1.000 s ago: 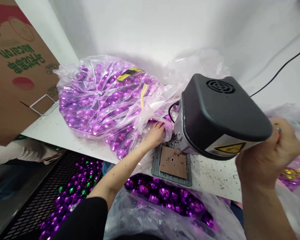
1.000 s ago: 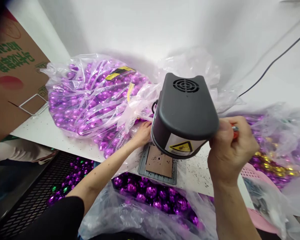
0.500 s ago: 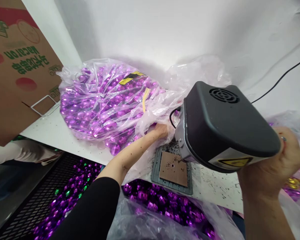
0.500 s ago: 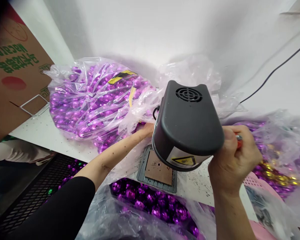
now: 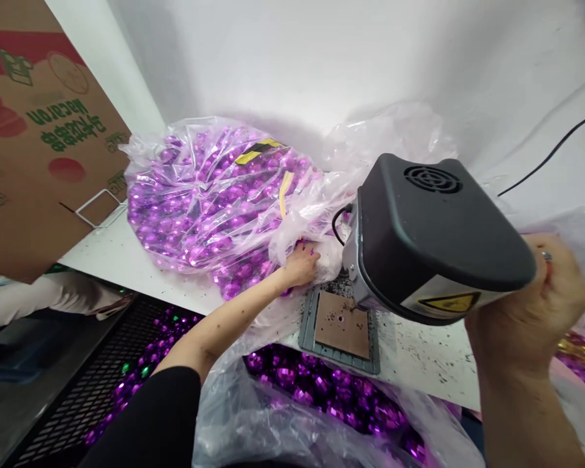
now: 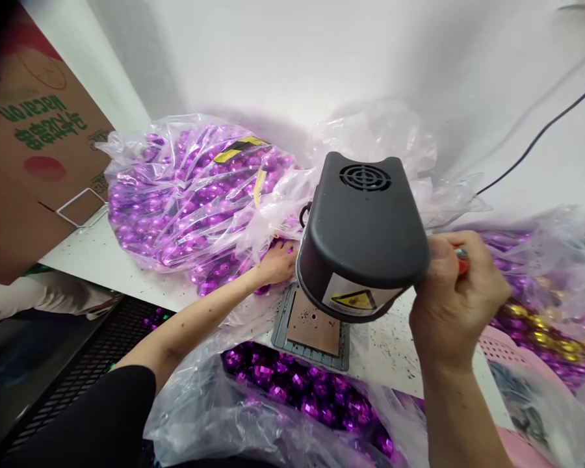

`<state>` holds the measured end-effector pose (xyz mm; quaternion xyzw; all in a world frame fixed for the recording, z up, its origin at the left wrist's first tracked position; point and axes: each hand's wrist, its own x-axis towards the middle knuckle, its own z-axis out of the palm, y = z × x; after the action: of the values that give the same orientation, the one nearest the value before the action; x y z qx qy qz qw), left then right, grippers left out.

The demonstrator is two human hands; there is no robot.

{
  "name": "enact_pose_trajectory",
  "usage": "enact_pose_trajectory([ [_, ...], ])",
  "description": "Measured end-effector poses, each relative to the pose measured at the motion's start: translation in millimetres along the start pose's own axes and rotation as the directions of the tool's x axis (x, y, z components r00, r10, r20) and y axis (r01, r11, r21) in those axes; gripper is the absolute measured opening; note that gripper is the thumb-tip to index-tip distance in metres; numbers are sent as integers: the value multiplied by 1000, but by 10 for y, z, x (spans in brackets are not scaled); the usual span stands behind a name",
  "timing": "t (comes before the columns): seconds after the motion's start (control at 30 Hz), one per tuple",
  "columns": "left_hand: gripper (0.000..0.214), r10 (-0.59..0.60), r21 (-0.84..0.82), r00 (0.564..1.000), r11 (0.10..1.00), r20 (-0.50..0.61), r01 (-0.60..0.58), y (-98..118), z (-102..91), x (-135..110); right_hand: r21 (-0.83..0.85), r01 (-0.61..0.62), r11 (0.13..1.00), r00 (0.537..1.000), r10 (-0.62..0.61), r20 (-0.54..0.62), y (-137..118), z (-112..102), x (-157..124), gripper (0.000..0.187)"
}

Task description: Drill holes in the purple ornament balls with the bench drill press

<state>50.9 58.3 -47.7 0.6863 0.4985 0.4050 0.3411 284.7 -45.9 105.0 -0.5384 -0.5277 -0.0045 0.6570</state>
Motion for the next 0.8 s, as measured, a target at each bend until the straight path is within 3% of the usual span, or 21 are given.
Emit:
enact_pose_trajectory([
  [0.03,1,-1,25,999,1000,35,0,-27,-80,-84,3,-4,1000,1000,4,-3,2,8,1,38],
  [0.2,30,-81,148,960,988,269,42,1,-395,-326,11,-30,1000,1000,30,-4,12,7,-12,35],
  [0.27,36,-136,107,951,988,278,110,68,-463,-369,13,-21,1000,1000,21,9,9,-4,-12,37],
  [0.33,43,-210,-42,943,973,258,228,132,-492,-416,17,-3,1000,1000,3,22,3,-12,-7,40],
  [0.4,48,-286,-266,917,894,279,360,179,-485,-476,19,11,1000,1000,-11,28,-2,-13,2,44],
  [0.5,52,-284,-555,885,697,369,455,224,-449,-572,29,25,999,999,-26,28,-4,-3,17,51],
  [0.63,51,-218,-722,836,425,504,546,304,-435,-679,74,7,997,999,-10,48,4,17,36,56],
  [0.7,48,-198,-728,815,372,544,576,352,-431,-729,95,-17,995,998,12,61,6,27,45,56],
  [0.8,50,-185,-692,783,380,594,614,402,-386,-809,95,-32,995,997,26,70,-8,47,59,57],
])
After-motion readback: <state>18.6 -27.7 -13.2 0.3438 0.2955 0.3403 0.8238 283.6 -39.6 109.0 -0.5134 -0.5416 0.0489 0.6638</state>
